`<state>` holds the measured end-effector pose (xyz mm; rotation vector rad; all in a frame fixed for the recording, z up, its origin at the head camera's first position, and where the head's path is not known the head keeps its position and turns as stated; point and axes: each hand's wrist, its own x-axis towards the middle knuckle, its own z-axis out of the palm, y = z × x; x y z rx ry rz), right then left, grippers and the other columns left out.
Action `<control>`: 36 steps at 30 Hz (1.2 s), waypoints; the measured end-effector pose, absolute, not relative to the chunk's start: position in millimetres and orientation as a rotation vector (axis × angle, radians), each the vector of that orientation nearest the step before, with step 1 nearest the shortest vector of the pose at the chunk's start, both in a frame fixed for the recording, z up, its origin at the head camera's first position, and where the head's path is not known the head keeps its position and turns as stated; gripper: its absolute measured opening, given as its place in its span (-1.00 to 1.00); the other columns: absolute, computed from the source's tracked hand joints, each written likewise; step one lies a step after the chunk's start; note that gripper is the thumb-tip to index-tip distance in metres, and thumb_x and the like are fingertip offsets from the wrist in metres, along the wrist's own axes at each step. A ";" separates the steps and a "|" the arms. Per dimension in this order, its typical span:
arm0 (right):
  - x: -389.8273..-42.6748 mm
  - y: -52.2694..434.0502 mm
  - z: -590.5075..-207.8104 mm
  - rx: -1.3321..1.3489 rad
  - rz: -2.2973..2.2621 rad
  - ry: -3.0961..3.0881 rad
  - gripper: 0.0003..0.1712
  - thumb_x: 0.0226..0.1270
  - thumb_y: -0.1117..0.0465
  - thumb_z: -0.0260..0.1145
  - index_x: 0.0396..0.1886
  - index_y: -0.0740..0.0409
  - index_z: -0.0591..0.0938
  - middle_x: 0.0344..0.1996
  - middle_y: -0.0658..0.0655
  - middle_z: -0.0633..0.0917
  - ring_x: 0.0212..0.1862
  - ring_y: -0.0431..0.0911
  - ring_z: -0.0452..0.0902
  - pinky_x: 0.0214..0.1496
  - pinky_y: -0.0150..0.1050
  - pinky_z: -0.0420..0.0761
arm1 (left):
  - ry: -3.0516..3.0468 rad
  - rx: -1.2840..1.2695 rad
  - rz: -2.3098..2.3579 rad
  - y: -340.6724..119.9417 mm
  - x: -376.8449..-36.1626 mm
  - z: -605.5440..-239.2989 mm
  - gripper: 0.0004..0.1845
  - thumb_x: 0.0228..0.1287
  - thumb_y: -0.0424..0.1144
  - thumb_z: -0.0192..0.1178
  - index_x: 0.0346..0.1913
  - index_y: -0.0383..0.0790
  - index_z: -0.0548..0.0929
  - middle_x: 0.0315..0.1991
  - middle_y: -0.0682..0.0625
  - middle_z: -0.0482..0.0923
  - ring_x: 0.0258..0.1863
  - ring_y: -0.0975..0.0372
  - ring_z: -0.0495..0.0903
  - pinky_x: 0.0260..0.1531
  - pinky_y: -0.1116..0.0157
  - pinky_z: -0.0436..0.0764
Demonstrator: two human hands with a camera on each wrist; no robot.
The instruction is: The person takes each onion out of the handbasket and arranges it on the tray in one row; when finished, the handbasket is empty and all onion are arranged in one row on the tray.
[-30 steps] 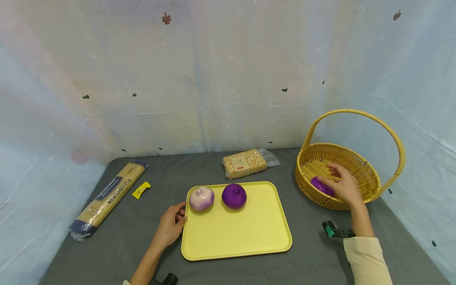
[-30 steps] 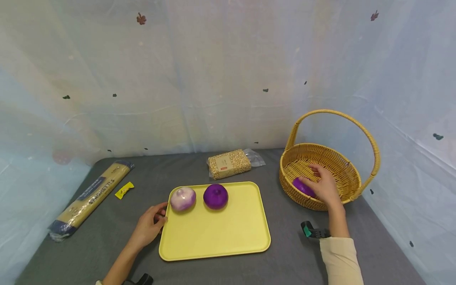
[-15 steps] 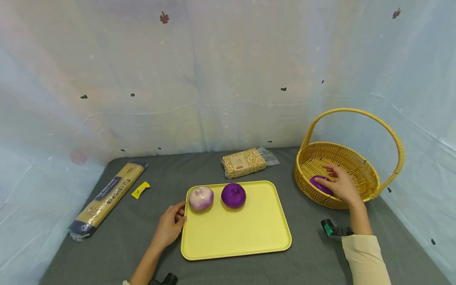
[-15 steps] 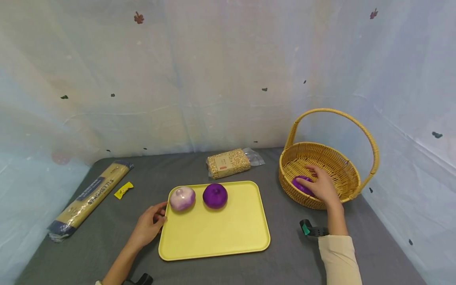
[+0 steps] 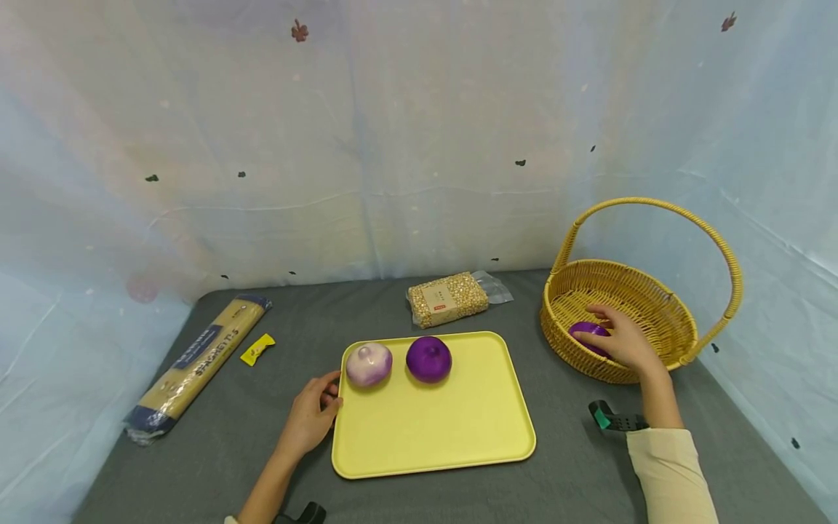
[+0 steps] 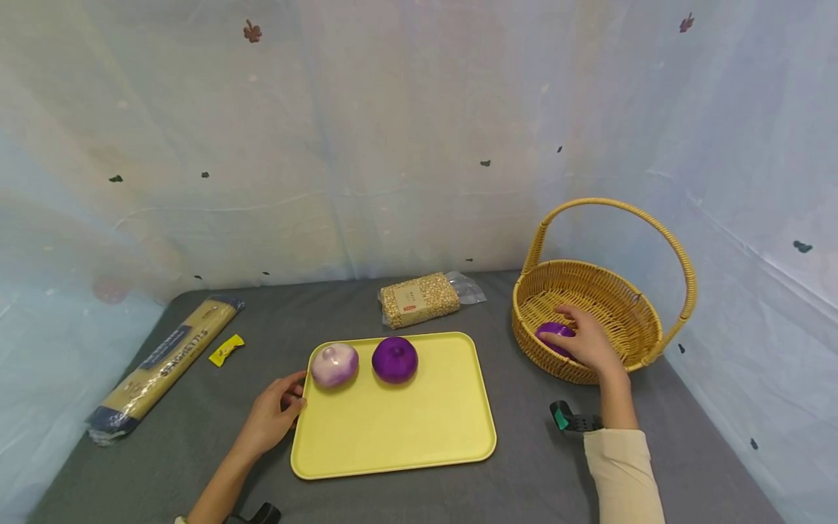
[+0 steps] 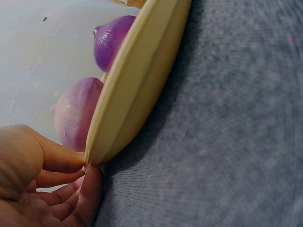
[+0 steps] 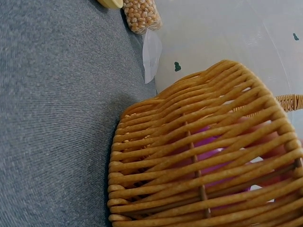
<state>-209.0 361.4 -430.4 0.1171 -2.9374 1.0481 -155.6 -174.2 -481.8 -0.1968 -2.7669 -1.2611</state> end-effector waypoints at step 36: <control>-207.3 358.6 -429.9 0.255 0.903 -2.922 -0.37 0.20 0.01 0.32 0.16 0.31 0.44 -0.01 0.40 0.51 -0.03 0.26 0.43 -0.12 0.14 0.48 | -2.763 -0.207 -1.274 -174.5 -155.8 -481.8 -0.55 0.15 -0.49 0.19 0.15 -0.43 0.47 -0.28 -0.08 0.45 -0.38 0.24 0.41 -0.44 0.37 0.45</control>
